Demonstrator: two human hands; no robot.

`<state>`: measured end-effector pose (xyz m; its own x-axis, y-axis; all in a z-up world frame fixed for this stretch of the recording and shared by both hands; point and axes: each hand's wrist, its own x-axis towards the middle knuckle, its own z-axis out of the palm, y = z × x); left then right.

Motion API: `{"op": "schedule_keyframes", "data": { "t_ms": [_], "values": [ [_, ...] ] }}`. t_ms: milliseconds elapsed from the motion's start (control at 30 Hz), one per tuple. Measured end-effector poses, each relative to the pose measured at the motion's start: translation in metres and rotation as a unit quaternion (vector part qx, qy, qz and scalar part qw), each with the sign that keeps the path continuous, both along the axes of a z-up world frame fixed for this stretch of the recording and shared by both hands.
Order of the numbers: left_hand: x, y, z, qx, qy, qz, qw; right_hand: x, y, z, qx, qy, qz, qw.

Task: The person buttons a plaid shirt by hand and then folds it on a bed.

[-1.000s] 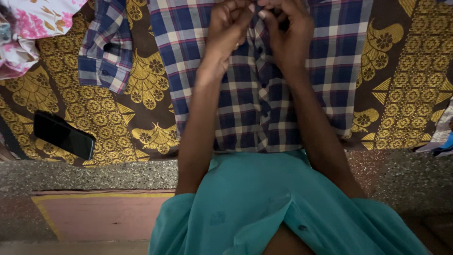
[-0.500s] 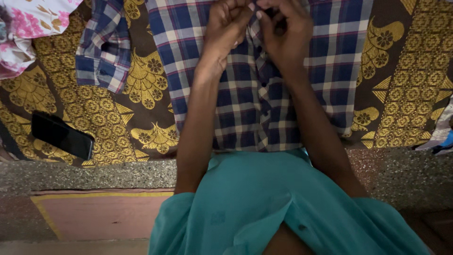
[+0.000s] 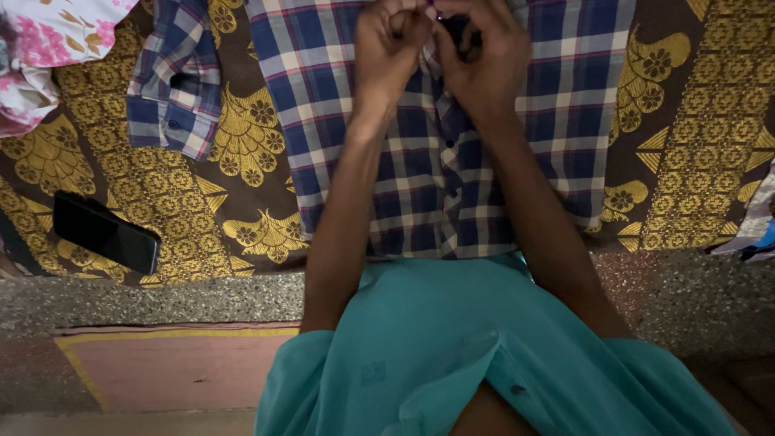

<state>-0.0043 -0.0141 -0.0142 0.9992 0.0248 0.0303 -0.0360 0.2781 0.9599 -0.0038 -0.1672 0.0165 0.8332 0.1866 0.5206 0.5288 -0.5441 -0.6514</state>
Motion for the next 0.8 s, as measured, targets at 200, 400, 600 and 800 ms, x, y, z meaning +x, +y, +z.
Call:
{"op": "schedule_keyframes", "data": {
  "t_ms": [200,400,600,800],
  "values": [
    [0.0,0.002,-0.003,-0.049,0.078,-0.011,0.996,0.0,0.003,0.003,0.015,0.014,-0.008,1.0],
    [-0.001,-0.004,0.004,0.063,0.043,0.039,0.996,-0.001,0.002,0.006,-0.015,0.008,-0.031,0.999],
    [-0.003,-0.009,0.015,0.346,-0.056,0.172,0.921,-0.004,0.006,0.015,-0.015,-0.024,-0.039,0.999],
    [0.018,0.011,0.0,0.334,-0.039,0.161,0.928,0.025,0.004,-0.008,-0.02,-0.13,-0.095,0.987]
  ]
}}
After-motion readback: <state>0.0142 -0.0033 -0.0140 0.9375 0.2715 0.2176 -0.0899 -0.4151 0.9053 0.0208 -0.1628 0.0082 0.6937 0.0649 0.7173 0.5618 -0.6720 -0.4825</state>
